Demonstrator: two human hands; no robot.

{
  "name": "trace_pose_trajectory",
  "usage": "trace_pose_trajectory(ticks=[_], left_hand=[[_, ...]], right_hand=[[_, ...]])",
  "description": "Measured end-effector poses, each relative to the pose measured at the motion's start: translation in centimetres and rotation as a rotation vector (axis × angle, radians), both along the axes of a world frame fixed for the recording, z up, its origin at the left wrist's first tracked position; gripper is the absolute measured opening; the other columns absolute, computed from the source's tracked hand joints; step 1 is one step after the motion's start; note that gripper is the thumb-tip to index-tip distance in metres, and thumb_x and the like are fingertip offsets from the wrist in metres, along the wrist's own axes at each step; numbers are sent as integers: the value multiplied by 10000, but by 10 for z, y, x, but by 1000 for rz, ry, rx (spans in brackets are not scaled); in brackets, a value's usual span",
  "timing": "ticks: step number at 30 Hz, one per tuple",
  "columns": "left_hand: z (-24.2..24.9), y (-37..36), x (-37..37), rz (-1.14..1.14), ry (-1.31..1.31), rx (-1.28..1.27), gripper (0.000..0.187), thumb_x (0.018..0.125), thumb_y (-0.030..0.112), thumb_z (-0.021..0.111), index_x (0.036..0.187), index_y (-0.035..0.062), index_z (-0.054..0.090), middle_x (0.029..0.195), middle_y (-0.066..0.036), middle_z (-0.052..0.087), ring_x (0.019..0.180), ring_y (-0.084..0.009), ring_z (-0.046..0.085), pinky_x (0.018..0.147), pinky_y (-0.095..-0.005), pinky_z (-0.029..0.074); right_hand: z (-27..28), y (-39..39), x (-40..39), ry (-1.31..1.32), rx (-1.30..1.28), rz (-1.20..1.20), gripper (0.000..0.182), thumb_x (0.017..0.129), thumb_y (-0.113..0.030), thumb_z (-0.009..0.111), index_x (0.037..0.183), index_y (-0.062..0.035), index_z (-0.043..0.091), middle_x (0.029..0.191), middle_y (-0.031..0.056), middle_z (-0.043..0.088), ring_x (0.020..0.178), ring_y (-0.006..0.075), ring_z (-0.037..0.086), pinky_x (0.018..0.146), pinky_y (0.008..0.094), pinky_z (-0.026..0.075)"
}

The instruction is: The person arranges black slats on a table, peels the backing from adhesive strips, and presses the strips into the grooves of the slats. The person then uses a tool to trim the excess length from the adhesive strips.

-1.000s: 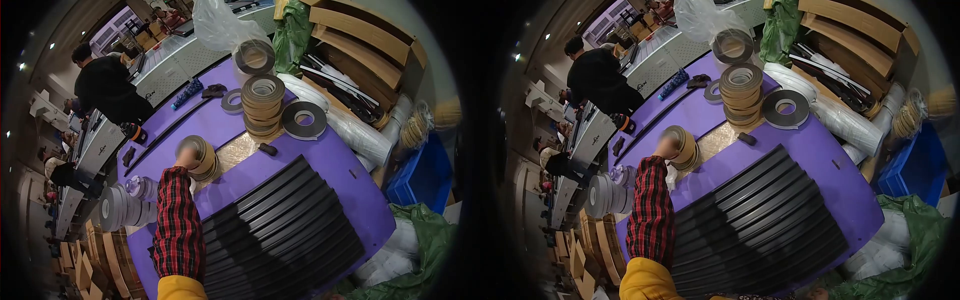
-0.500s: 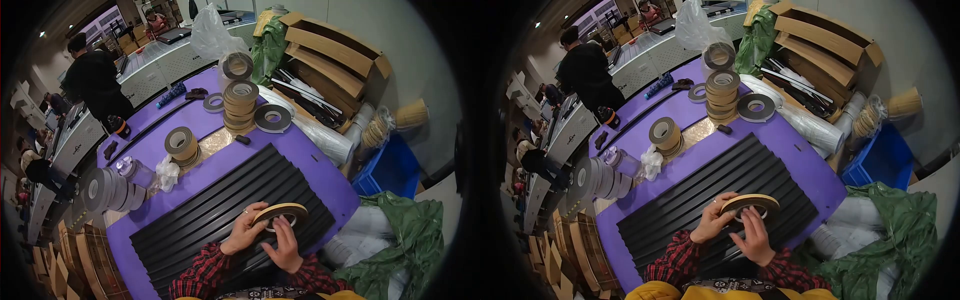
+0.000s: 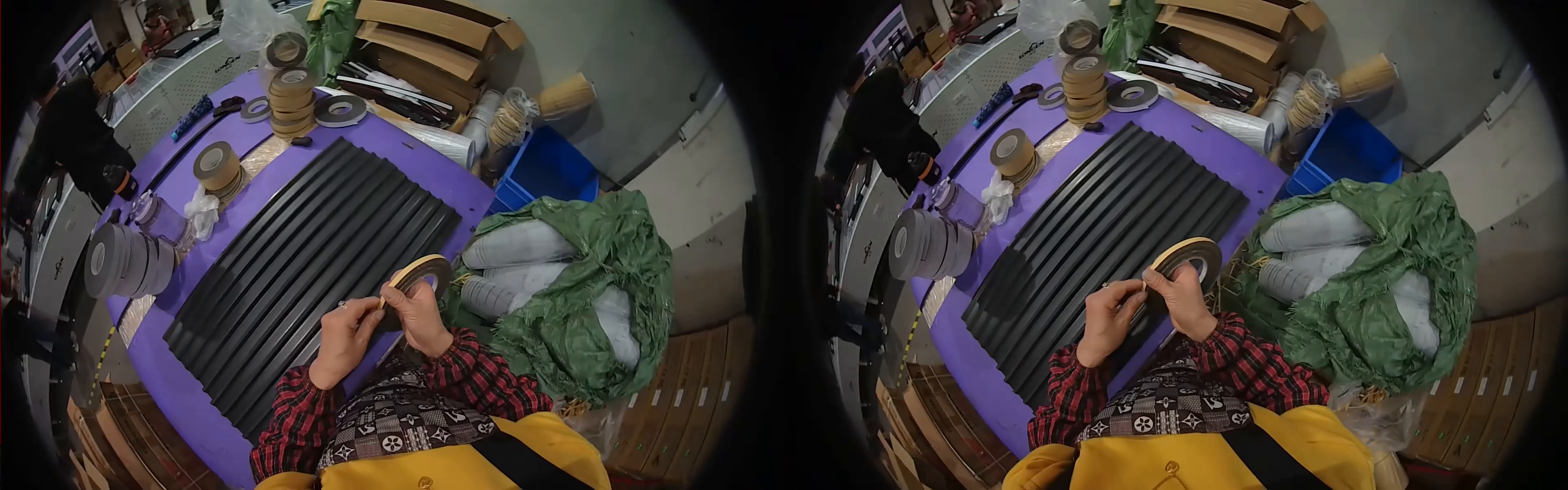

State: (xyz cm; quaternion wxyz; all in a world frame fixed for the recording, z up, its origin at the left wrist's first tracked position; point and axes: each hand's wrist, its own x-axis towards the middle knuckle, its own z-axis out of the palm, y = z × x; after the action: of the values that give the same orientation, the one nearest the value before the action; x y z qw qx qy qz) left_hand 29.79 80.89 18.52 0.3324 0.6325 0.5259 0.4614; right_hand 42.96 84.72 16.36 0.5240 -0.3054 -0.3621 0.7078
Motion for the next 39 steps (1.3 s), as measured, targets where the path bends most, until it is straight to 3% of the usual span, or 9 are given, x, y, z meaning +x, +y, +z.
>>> trace_pose_trajectory(ticks=[6, 9, 17, 22, 23, 29, 31, 34, 39], left_hand=[[3, -31, 2, -103, 2, 10, 158, 752, -18, 597, 910, -8, 599, 747, -118, 606, 664, -180, 586, 599, -249, 450], [2, -43, 2, -121, 8, 59, 163, 754, -29, 584, 915, -2, 597, 744, -133, 606, 666, -210, 597, 601, -256, 454], [6, -56, 3, -135, -4, -65, 151, 761, -27, 589, 908, 0, 613, 737, -100, 619, 679, -147, 598, 608, -240, 456], [-1, -56, 0, -148, -82, -144, 145, 759, -28, 598, 900, -5, 627, 730, -82, 627, 672, -105, 584, 608, -212, 451], [1, -57, 2, -146, -109, -160, 134, 759, -36, 592, 886, -11, 627, 728, -88, 626, 679, -105, 585, 608, -213, 448], [-14, -57, 11, -53, 263, 129, 139, 790, -1, 560, 925, -33, 571, 730, -103, 594, 646, -116, 554, 584, -237, 429], [-55, -49, -11, -171, 18, -103, 167, 819, 65, 556, 938, -53, 558, 750, -95, 594, 666, -125, 542, 598, -238, 424], [-40, -59, -5, -164, -321, -225, 221, 870, 108, 510, 993, -67, 567, 854, -70, 610, 765, -118, 564, 694, -245, 454], [-36, -61, 4, -106, -179, -178, 216, 853, 89, 534, 1016, -42, 587, 866, -83, 629, 781, -116, 587, 720, -250, 470]], right_hand=[[-2, -37, 9, 31, -1, -4, 244, 769, -132, 658, 897, -14, 487, 765, 18, 538, 709, 94, 530, 642, 221, 438], [2, -50, 10, -177, 32, 30, 412, 682, -110, 736, 952, -40, 434, 763, -1, 497, 725, 84, 509, 628, 209, 427], [-6, -62, 13, -225, 79, 1, 390, 692, -112, 731, 936, 11, 453, 851, 37, 546, 770, 101, 533, 658, 240, 460], [-1, -67, 16, -170, 59, 7, 351, 709, -142, 721, 905, 14, 475, 779, 25, 558, 707, 88, 543, 609, 227, 463], [1, -69, 14, -149, 35, -31, 249, 713, -117, 713, 806, -20, 504, 716, -1, 537, 646, 62, 513, 544, 214, 421], [-10, -68, 11, -389, 119, -62, 330, 672, -171, 743, 799, 28, 512, 722, 31, 543, 687, 81, 515, 582, 244, 432], [5, -82, 8, -430, 236, -81, 431, 637, -205, 768, 845, 41, 482, 749, 46, 525, 717, 100, 500, 611, 270, 436], [-11, -71, 8, -344, 146, -212, 486, 628, -220, 776, 907, 30, 466, 737, 41, 494, 691, 112, 484, 607, 271, 436], [-10, -73, 8, -263, 108, -278, 484, 660, -119, 738, 990, 40, 420, 841, 76, 520, 783, 155, 506, 702, 298, 432]])
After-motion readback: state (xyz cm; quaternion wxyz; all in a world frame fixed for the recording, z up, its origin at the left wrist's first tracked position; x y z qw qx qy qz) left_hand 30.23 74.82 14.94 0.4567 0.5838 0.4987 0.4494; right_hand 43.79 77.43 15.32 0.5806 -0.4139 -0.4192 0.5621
